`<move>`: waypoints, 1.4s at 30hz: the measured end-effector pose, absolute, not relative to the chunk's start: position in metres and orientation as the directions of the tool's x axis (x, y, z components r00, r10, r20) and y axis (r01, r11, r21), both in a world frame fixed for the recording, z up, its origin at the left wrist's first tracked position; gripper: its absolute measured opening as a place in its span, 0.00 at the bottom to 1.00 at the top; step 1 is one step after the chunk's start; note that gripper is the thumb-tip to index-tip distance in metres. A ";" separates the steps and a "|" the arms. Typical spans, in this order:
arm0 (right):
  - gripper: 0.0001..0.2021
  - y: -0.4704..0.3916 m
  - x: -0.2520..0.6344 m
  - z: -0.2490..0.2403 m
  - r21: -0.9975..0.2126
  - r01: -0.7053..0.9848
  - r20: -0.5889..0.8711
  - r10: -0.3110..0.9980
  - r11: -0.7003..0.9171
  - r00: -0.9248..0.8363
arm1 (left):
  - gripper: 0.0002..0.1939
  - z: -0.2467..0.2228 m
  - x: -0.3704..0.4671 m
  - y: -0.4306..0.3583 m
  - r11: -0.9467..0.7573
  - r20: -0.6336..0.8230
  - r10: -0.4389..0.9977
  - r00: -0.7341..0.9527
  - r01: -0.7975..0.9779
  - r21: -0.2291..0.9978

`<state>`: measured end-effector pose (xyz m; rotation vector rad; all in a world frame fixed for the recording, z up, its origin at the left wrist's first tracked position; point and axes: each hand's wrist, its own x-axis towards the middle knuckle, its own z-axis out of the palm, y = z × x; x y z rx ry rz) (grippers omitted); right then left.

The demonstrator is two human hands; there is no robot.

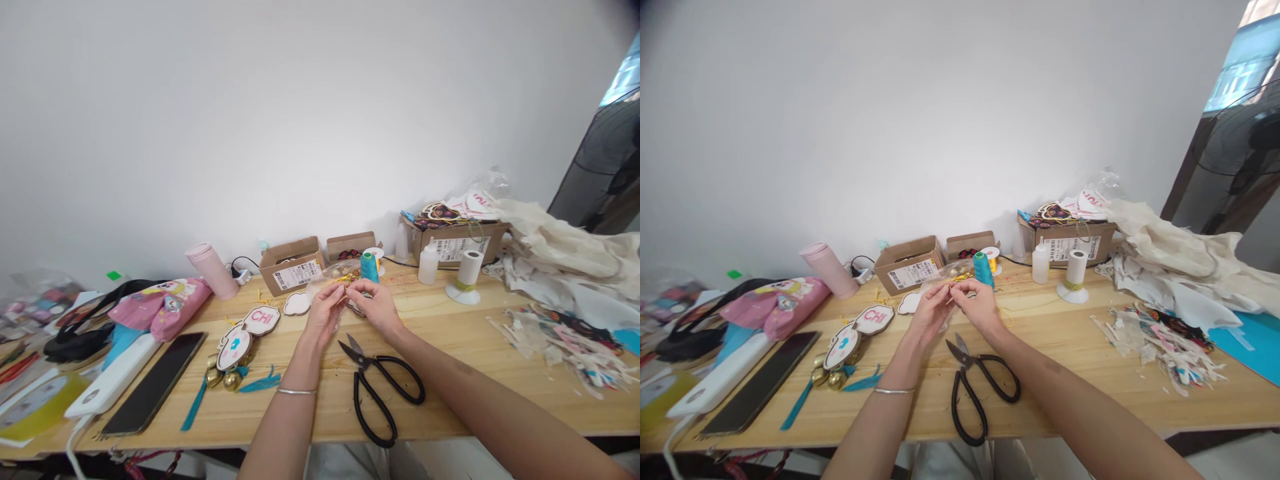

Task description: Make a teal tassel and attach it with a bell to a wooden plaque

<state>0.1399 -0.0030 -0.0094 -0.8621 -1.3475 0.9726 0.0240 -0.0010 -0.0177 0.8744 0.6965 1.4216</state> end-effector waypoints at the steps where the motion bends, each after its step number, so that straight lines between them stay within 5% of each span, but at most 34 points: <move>1: 0.06 -0.003 0.140 -0.009 -0.928 -0.067 0.370 0.929 0.368 -0.026 | 0.07 -0.018 0.024 -0.001 -0.053 0.095 0.994 0.052 -0.533 0.844; 18: 0.06 -0.004 0.140 -0.008 -0.936 -0.095 0.344 0.937 0.338 -0.058 | 0.08 -0.016 0.023 -0.003 -0.044 0.094 0.993 0.068 -0.525 0.850; 28: 0.07 -0.004 0.140 -0.008 -0.947 -0.137 0.298 0.953 0.290 -0.045 | 0.07 -0.019 0.023 0.005 -0.335 0.282 0.935 -0.216 -0.275 0.901; 42: 0.07 -0.003 0.141 -0.008 -0.946 -0.101 0.312 0.949 0.307 -0.038 | 0.04 -0.018 0.017 0.005 -0.515 0.521 0.835 -0.177 0.083 0.853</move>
